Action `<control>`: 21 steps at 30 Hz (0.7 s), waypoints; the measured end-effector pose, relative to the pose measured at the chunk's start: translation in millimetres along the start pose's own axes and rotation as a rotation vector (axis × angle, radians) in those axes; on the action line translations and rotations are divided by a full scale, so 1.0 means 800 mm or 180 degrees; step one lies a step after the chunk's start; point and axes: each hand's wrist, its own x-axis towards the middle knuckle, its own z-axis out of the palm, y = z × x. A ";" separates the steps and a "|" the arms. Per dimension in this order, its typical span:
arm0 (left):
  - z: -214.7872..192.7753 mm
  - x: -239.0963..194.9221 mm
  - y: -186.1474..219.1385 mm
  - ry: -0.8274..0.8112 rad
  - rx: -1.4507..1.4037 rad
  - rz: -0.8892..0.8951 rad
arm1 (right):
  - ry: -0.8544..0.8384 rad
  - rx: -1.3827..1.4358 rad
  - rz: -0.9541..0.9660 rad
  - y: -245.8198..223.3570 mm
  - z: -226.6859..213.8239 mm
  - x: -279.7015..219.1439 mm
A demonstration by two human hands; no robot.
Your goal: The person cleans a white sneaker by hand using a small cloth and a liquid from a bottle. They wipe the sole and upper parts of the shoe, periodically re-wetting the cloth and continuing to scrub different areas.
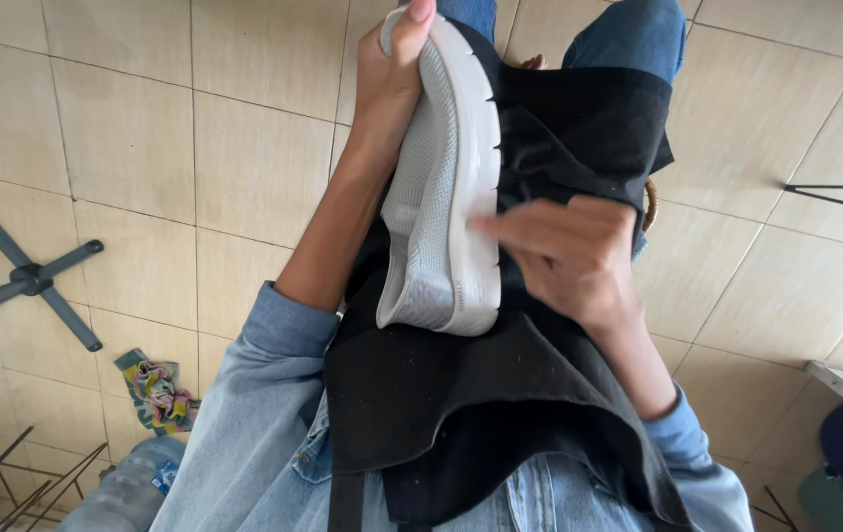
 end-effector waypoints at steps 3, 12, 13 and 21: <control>-0.008 -0.008 -0.005 -0.0119 -0.0154 0.0037 | -0.0740 0.0222 0.0283 -0.010 -0.018 -0.014; -0.012 0.004 -0.002 -0.0275 0.0067 -0.0649 | -0.0123 0.0669 0.0387 0.019 0.005 0.004; -0.015 0.004 -0.004 -0.0359 0.0392 -0.0727 | -0.0483 0.0877 0.0554 0.017 -0.002 0.001; -0.041 -0.020 -0.046 -0.0835 0.2090 -0.0068 | -0.1314 0.1744 0.0720 0.018 -0.011 -0.004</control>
